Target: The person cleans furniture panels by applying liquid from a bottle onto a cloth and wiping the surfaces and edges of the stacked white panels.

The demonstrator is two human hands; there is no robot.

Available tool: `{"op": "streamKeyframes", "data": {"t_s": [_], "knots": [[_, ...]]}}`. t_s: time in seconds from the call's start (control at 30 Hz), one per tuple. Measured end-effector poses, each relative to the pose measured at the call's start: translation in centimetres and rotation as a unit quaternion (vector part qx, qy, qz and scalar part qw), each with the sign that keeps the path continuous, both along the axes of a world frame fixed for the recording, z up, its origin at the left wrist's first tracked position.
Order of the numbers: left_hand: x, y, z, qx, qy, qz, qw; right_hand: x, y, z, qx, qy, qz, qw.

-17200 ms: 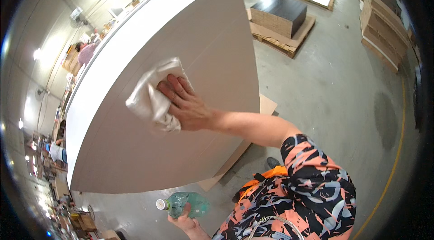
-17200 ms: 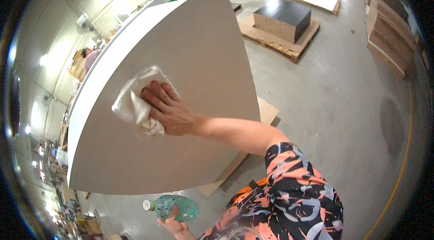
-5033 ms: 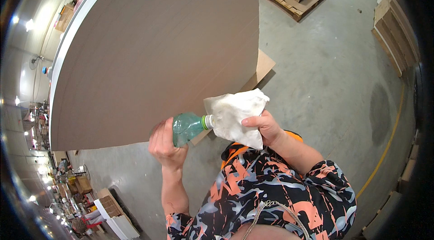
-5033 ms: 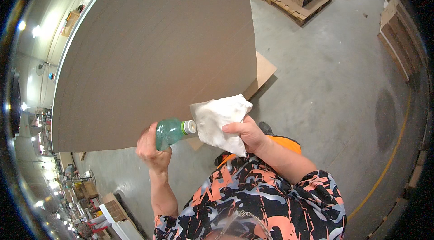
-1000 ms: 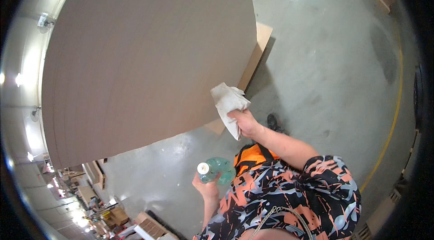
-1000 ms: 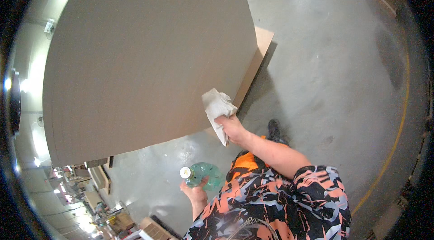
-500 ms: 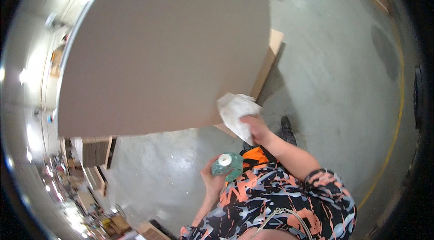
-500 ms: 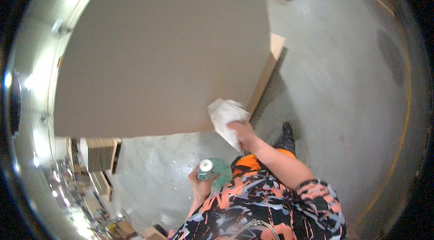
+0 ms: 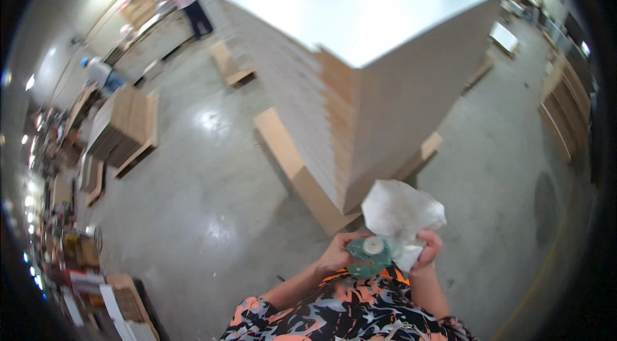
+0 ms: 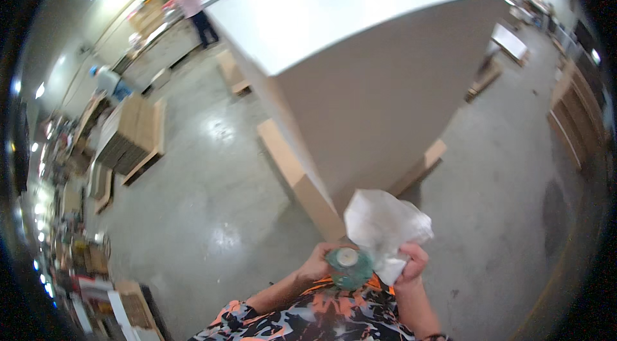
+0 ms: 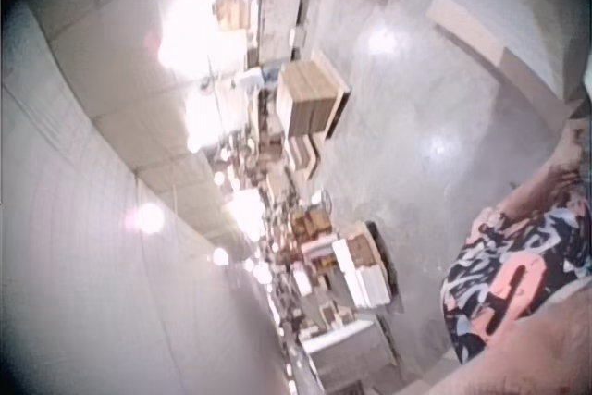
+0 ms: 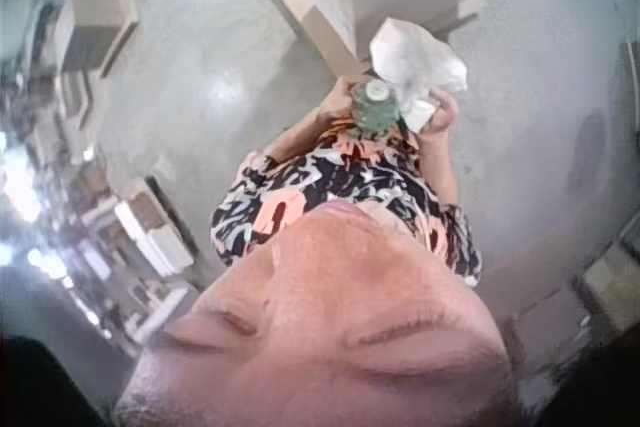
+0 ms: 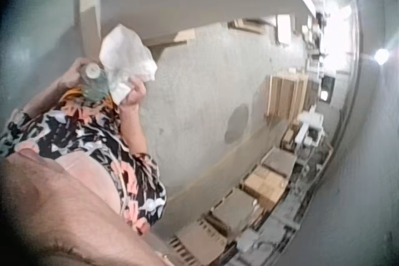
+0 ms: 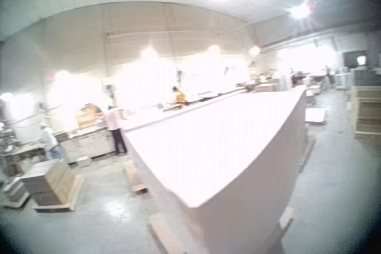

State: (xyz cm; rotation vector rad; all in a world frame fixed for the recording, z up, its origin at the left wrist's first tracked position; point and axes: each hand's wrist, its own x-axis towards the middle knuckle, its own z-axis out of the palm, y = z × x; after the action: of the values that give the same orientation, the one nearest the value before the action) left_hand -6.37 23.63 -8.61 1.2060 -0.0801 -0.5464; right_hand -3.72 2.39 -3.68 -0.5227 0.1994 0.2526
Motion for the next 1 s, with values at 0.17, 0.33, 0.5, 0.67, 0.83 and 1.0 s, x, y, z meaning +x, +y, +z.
{"op": "streamKeyframes", "data": {"t_s": [0.17,0.33,0.5,0.67,0.83,1.0], "knots": [[0.2,-0.8,1.1,-0.066,-0.142,-0.057,0.986,0.3,-1.1,1.2,-0.026,-0.006,0.076,0.997],[2.1,-6.5,0.0,-0.037,-0.169,-0.084,0.981,-1.0,-7.3,-1.5,0.002,0.002,0.044,0.999],[3.4,-15.4,-0.5,-0.179,0.091,-0.067,0.977,-2.7,-15.8,-3.2,-0.004,-0.017,-0.032,0.999],[4.4,-26.8,1.6,-0.131,0.113,-0.058,0.983,-4.5,-26.2,-4.8,-0.098,-0.004,-0.076,0.992],[6.5,-35.8,3.0,-0.108,0.086,-0.131,0.982,-5.4,-37.0,-6.1,0.005,0.019,-0.155,0.988],[10.6,-41.3,2.4,-0.052,0.062,-0.199,0.977,-4.8,-43.4,-10.9,0.04,0.102,-0.293,0.95]]}}
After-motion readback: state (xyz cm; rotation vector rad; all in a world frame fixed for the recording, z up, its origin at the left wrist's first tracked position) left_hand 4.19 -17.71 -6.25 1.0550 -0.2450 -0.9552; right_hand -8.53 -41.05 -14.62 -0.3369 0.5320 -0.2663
